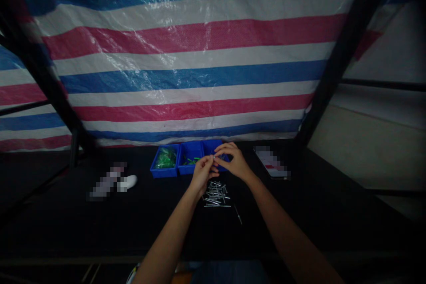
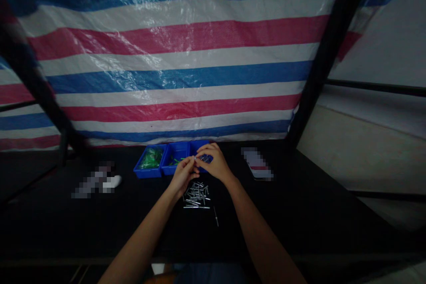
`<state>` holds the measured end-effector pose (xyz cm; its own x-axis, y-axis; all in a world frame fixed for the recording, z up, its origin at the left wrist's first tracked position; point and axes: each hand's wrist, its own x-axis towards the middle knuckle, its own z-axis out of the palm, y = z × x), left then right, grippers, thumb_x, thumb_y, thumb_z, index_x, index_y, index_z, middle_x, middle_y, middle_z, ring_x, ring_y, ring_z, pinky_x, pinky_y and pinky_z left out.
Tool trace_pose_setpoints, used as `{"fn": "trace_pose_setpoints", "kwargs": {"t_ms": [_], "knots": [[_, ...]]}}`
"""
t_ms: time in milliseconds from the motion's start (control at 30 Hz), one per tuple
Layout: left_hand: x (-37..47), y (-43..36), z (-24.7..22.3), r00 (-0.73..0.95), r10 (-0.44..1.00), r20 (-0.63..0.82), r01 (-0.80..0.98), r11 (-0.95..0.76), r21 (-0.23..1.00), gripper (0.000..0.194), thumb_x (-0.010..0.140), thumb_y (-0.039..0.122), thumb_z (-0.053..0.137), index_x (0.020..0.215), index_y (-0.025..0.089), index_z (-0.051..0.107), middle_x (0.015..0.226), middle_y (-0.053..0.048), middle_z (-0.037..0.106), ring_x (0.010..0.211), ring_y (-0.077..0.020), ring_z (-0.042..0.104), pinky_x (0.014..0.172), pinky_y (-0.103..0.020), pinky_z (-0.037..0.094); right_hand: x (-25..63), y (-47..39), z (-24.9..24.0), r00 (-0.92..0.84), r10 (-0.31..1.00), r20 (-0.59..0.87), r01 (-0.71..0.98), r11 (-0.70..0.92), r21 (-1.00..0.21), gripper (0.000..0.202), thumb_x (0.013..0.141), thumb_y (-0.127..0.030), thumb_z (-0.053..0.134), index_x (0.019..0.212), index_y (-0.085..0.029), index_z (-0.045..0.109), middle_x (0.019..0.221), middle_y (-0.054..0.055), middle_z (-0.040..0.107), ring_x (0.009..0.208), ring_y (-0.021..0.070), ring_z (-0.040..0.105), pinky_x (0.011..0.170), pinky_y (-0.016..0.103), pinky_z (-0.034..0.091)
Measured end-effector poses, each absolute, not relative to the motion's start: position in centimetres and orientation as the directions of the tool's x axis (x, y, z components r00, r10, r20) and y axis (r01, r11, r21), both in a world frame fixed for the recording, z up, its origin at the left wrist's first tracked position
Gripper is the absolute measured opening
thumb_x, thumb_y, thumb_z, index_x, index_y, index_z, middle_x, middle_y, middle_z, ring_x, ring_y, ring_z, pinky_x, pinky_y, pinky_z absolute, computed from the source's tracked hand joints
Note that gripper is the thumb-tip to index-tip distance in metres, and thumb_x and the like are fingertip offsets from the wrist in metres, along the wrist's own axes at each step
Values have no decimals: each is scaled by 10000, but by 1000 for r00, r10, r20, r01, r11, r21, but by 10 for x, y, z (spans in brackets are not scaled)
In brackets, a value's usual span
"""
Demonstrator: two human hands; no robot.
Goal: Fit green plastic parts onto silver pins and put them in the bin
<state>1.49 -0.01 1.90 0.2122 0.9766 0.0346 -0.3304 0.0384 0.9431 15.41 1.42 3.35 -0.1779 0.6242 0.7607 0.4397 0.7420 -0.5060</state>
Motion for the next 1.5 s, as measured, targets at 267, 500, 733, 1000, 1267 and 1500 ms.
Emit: {"fn": "trace_pose_setpoints", "kwargs": {"t_ms": [267, 500, 733, 1000, 1267, 1500], "knots": [[14, -1, 19, 213, 976, 42, -344, 35, 938, 383, 644, 468, 651, 820, 141, 556, 707, 0, 535, 505, -40, 494, 454, -153, 469, 154, 14, 34, -186, 614, 767, 438, 751, -495, 33, 681, -228, 666, 712, -220, 666, 838, 33, 647, 845, 195, 544, 805, 369, 391], [13, 0, 17, 204, 978, 53, -344, 21, 939, 393, 646, 456, 653, 863, 145, 549, 697, 8, 523, 504, -40, 486, 443, -151, 469, 154, 13, 33, -187, 610, 770, 428, 756, -495, 42, 686, -225, 660, 726, -214, 662, 845, 36, 647, 851, 191, 542, 801, 363, 392], [13, 1, 16, 190, 981, 30, -344, 38, 938, 404, 650, 440, 653, 903, 147, 537, 632, 25, 504, 486, -45, 481, 447, -160, 471, 152, 11, 35, -190, 616, 764, 425, 753, -502, 67, 691, -262, 659, 736, -212, 657, 835, 38, 647, 844, 189, 546, 778, 355, 397], [13, 1, 16, 200, 979, 52, -312, 13, 950, 367, 649, 455, 646, 825, 152, 534, 682, 15, 514, 501, -44, 480, 431, -152, 450, 152, 13, 34, -150, 645, 749, 420, 727, -542, 59, 726, -269, 626, 715, -215, 648, 800, 28, 653, 822, 184, 556, 765, 344, 393], [14, -1, 16, 244, 969, 46, -264, 21, 964, 356, 629, 444, 659, 798, 150, 551, 693, 8, 527, 513, -53, 482, 439, -163, 449, 158, 26, 25, -67, 722, 688, 468, 632, -617, 113, 761, -287, 582, 713, -214, 654, 775, 25, 658, 799, 184, 553, 752, 330, 384], [15, -2, 18, 269, 963, 29, -244, 39, 969, 345, 632, 434, 656, 808, 144, 589, 702, -4, 536, 520, -56, 488, 437, -155, 437, 160, 32, 19, -95, 775, 625, 493, 582, -646, 172, 766, -314, 566, 670, -203, 658, 747, 26, 660, 763, 178, 559, 733, 314, 373]]}}
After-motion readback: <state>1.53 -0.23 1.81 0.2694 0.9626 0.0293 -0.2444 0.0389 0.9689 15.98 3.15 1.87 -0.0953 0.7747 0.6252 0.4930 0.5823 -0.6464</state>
